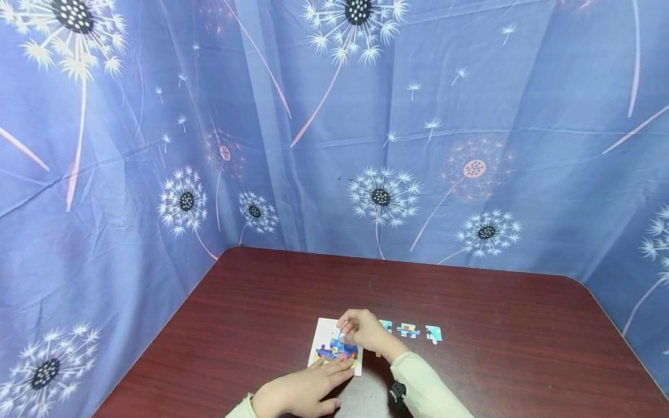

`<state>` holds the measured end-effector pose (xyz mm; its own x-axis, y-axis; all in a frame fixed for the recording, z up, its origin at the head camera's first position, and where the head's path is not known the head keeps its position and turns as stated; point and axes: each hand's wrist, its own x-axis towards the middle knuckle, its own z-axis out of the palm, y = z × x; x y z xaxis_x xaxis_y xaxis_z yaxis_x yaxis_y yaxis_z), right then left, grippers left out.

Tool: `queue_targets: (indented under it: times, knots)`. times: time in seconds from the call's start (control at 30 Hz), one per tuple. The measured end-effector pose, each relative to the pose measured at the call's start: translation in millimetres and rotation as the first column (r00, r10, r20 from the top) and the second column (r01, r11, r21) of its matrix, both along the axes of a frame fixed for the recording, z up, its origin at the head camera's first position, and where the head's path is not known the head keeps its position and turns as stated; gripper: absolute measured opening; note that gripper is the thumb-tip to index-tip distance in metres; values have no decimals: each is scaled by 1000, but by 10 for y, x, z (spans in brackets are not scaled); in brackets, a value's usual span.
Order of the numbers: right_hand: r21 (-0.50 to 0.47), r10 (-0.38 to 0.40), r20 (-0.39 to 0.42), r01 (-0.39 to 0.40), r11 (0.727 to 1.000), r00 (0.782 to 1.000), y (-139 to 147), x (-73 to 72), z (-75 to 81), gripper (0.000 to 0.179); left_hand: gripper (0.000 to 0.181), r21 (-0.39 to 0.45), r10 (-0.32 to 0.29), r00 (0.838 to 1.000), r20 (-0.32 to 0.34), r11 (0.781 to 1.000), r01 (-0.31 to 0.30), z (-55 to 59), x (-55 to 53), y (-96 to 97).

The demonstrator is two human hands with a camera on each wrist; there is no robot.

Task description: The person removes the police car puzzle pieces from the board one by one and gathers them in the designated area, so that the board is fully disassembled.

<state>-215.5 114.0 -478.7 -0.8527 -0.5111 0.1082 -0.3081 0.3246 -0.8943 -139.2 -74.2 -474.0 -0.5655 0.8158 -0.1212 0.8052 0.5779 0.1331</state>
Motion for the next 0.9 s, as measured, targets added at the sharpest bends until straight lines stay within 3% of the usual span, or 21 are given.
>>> queue_targets:
  times: [0.17,0.4,0.53,0.77,0.9]
  knots:
    - [-23,-7,26,8,1000,1000,-5,49,126,20,58,1,-2,1000,-2,1000,2,9,8,2]
    - [-68,-18,41,21,997,999,84,-106,-134,23,57,6,6,999,33,1000,-6,33,20,2]
    - [-94,-23,39,27,995,999,140,-148,-187,24,57,3,20,997,73,1000,-20,30,19,2]
    - [-111,-53,83,62,992,995,233,-149,-120,23,56,10,30,996,87,999,-31,14,20,3]
    - [-93,-68,68,74,993,995,294,-138,-60,23,56,8,24,997,77,1000,-25,15,18,4]
